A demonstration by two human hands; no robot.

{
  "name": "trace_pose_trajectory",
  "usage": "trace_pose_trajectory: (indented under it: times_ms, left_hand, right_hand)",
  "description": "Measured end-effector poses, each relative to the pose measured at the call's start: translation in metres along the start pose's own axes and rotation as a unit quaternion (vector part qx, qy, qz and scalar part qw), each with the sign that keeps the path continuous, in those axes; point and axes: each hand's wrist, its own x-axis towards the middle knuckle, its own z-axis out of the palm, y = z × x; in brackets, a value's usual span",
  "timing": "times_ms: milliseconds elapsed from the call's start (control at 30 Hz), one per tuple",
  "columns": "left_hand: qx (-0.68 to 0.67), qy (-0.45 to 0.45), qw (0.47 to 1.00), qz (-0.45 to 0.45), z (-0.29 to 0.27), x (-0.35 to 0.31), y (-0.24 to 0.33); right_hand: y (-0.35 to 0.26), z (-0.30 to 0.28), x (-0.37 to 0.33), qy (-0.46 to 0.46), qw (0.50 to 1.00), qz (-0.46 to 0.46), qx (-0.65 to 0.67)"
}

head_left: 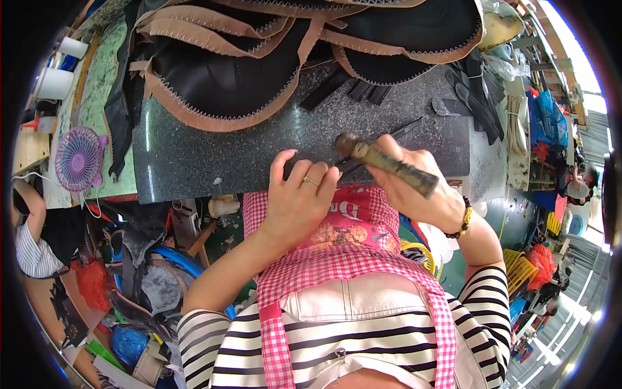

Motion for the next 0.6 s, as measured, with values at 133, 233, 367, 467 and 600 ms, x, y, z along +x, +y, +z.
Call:
trace_pose_trajectory:
  times_ms: [133, 233, 367, 467, 600]
  left_hand:
    - [0.008, 0.004, 1.000, 0.005, -0.001, 0.001, -0.001]
    - [0.007, 0.022, 1.000, 0.013, 0.002, -0.003, 0.000]
    - [-0.005, 0.046, 0.998, 0.029, 0.008, -0.014, 0.004]
    - [-0.001, 0.030, 0.999, 0.025, 0.007, -0.014, 0.008]
    - [-0.013, -0.001, 1.000, 0.011, 0.009, -0.003, 0.010]
  right_hand:
    - [0.004, 0.008, 0.002, 0.017, 1.000, -0.009, 0.006]
    - [-0.001, 0.002, 0.001, -0.005, 1.000, 0.013, 0.008]
    - [-0.006, 0.012, -0.001, 0.005, 1.000, -0.025, -0.006]
    - [-0.003, 0.002, 0.002, -0.044, 0.998, 0.052, 0.012]
    - [-0.014, 0.005, -0.003, -0.029, 0.999, -0.014, 0.002]
